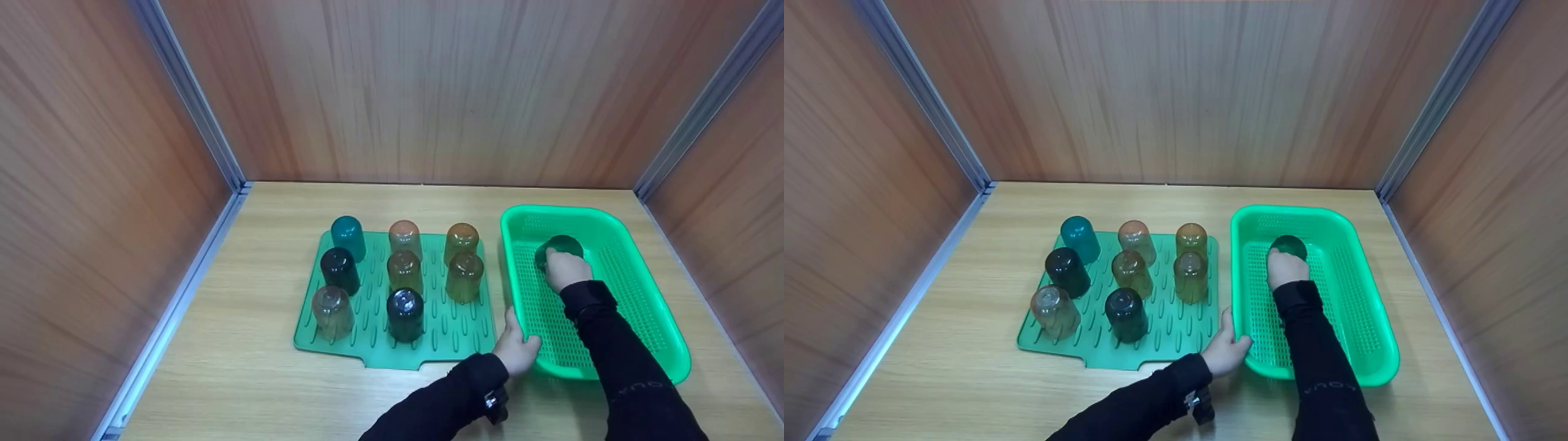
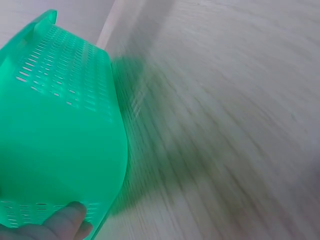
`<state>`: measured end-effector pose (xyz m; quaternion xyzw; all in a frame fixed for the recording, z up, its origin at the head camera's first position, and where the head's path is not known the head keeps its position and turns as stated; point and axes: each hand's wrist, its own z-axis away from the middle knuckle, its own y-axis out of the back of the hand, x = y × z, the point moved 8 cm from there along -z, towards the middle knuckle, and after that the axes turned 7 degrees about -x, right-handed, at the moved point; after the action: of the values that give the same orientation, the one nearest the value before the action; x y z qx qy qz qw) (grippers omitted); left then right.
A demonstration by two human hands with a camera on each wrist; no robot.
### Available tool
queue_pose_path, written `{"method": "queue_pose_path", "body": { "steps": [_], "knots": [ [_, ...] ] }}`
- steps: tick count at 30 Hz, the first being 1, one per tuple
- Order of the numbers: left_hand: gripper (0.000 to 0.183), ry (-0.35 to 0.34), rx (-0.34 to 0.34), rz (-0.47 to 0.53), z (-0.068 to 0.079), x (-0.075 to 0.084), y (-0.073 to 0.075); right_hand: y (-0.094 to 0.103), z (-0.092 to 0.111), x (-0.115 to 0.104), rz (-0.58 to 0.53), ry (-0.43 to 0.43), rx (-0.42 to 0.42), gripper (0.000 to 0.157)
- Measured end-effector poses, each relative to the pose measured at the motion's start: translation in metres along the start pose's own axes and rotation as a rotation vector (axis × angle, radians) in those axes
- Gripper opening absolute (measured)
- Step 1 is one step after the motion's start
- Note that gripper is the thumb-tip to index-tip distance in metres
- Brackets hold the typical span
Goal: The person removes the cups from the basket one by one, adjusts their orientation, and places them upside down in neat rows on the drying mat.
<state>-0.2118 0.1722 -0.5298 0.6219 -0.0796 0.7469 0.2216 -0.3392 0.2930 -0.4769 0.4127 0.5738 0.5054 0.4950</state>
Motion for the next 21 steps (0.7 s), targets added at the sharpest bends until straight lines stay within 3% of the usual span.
{"method": "queue_pose_path", "body": {
  "steps": [7,10,14,17,21],
  "knots": [
    [0.071,0.04,-0.001,-0.027,0.0,-0.002,0.001,0.007,0.005,0.003,-0.076,-0.04,-0.033,0.016],
    [0.07,0.03,0.005,-0.013,-0.001,-0.002,0.003,0.012,0.008,0.002,-0.166,-0.065,-0.069,0.023],
    [0.067,-0.001,0.008,0.021,-0.001,0.0,0.004,0.017,0.011,0.0,-0.314,-0.087,-0.12,0.019],
    [0.066,-0.005,0.007,0.035,-0.001,0.0,0.003,0.025,0.013,-0.003,-0.382,-0.083,-0.105,0.023],
    [0.065,0.007,0.012,0.036,-0.001,0.0,0.003,0.04,0.018,-0.009,-0.409,-0.065,-0.027,0.026]
  ]
}}
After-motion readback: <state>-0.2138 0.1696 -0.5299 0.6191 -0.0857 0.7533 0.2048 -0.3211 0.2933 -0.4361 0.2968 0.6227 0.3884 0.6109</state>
